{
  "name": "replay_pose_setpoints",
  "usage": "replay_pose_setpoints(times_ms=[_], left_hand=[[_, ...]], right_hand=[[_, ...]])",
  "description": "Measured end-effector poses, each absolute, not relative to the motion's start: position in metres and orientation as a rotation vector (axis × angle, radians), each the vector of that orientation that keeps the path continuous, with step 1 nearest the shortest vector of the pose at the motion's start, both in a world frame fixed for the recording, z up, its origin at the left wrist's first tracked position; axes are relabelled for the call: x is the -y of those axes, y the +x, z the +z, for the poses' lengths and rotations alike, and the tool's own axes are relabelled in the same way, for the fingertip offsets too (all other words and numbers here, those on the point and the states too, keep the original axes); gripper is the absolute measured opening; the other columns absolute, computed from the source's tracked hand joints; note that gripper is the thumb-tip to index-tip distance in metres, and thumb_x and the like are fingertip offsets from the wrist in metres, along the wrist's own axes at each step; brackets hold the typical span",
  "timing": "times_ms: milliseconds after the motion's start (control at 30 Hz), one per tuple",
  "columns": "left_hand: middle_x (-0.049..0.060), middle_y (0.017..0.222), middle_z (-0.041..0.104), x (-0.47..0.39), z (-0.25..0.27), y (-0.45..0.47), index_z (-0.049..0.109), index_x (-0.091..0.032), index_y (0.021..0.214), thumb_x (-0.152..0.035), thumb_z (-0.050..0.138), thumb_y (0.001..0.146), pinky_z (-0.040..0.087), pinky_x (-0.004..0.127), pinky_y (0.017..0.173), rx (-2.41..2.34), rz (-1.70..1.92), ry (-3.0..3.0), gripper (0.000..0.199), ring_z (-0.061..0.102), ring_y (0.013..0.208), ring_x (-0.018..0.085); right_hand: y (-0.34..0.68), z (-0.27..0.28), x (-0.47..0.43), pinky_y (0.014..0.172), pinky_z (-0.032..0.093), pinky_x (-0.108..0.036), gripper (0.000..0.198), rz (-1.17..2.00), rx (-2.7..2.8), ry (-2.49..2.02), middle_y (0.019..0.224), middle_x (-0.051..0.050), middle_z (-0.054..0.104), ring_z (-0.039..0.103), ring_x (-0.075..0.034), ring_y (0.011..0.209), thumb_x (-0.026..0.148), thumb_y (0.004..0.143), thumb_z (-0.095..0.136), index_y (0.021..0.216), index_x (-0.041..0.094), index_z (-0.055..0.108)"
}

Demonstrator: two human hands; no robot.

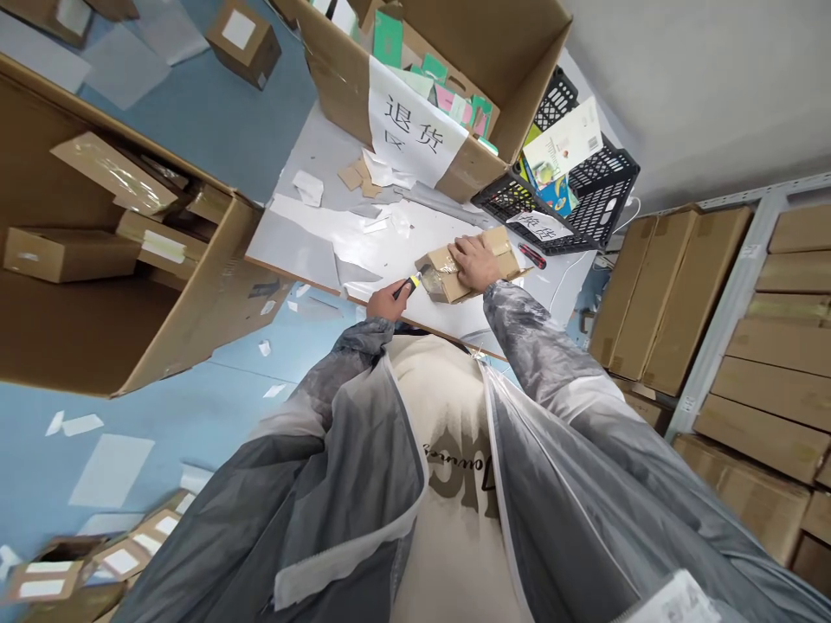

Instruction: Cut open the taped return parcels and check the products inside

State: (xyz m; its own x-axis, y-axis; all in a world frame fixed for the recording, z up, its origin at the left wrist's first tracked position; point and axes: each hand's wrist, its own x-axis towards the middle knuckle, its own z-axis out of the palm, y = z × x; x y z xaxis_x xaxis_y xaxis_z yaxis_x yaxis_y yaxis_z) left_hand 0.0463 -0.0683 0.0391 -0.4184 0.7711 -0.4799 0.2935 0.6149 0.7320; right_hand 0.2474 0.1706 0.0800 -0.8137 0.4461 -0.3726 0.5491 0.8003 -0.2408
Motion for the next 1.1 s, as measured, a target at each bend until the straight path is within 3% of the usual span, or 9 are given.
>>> replay_pose_setpoints(times_ms=[133,233,300,433,567,733,833,933,1100], left_hand=[[0.006,0.083,0.085,0.069,0.042,0.038,0.088,-0.017,0.160,-0.077,0.053,0.123,0.060,0.028,0.084,-1.988,0.731,0.792,0.079,0.079,0.088,0.026],[0.004,0.081,0.084,0.068,0.041,0.034,0.090,-0.021,0.156,-0.073,0.052,0.124,0.059,0.029,0.078,-1.943,0.711,0.808,0.072,0.078,0.080,0.025],[0.003,0.081,0.085,0.066,0.040,0.034,0.092,-0.025,0.156,-0.067,0.054,0.124,0.059,0.029,0.078,-1.901,0.676,0.846,0.065,0.079,0.079,0.025],[0.006,0.104,0.094,0.061,0.041,0.040,0.097,-0.034,0.147,-0.063,0.074,0.116,0.064,0.036,0.090,-1.895,0.481,1.021,0.049,0.088,0.106,0.035],[0.008,0.133,0.095,0.062,0.041,0.045,0.096,-0.040,0.148,-0.062,0.079,0.112,0.065,0.042,0.101,-1.995,0.310,1.078,0.046,0.085,0.131,0.043],[0.006,0.138,0.094,0.066,0.042,0.044,0.094,-0.039,0.150,-0.067,0.076,0.114,0.065,0.042,0.110,-1.946,0.310,1.135,0.050,0.083,0.138,0.042],[0.006,0.133,0.095,0.067,0.041,0.041,0.092,-0.035,0.152,-0.065,0.067,0.119,0.065,0.037,0.112,-1.953,0.371,1.073,0.052,0.085,0.136,0.037],[0.009,0.126,0.095,0.068,0.035,0.036,0.082,-0.030,0.166,-0.063,0.053,0.124,0.067,0.039,0.110,-2.035,0.336,0.907,0.060,0.088,0.126,0.036],[0.026,0.168,0.075,0.044,0.008,0.034,0.042,-0.010,0.194,-0.047,0.072,0.113,0.059,0.050,0.131,-2.151,0.175,0.856,0.094,0.073,0.157,0.043]], right_hand=[[0.245,0.075,-0.191,0.148,0.024,-0.074,0.090,-0.420,-2.717,0.596,0.167,-0.027,0.067,0.054,-0.050,0.153,0.042,0.101,0.084,0.183,0.013,0.062],[0.240,0.075,-0.194,0.133,0.047,-0.060,0.087,-0.414,-2.716,0.541,0.156,-0.025,0.072,0.059,-0.047,0.144,0.050,0.099,0.087,0.177,0.013,0.071],[0.236,0.078,-0.192,0.120,0.055,-0.052,0.082,-0.413,-2.690,0.560,0.150,-0.023,0.076,0.063,-0.046,0.141,0.052,0.097,0.089,0.169,0.013,0.079],[0.229,0.089,-0.184,0.100,0.055,-0.039,0.048,-0.440,-2.585,0.747,0.128,-0.017,0.086,0.075,-0.035,0.119,0.049,0.105,0.079,0.135,0.016,0.095],[0.234,0.094,-0.181,0.096,0.055,-0.036,0.039,-0.502,-2.528,0.973,0.119,-0.017,0.088,0.078,-0.031,0.113,0.043,0.112,0.069,0.114,0.014,0.096],[0.270,0.092,-0.168,0.116,0.060,-0.051,0.053,-0.549,-2.583,1.352,0.146,-0.022,0.079,0.070,-0.042,0.136,0.051,0.114,0.071,0.153,0.018,0.085],[0.306,0.092,-0.147,0.128,0.052,-0.070,0.070,-0.502,-2.603,1.544,0.163,-0.029,0.066,0.057,-0.051,0.151,0.051,0.111,0.076,0.172,0.018,0.069],[0.349,0.088,-0.124,0.136,0.045,-0.074,0.082,-0.456,-2.503,1.660,0.174,-0.029,0.056,0.048,-0.053,0.162,0.044,0.106,0.076,0.182,0.020,0.058],[0.411,0.060,-0.105,0.142,0.044,-0.070,0.099,-0.632,-2.254,2.160,0.180,-0.030,0.051,0.049,-0.049,0.169,0.054,0.104,0.071,0.189,0.015,0.039]])
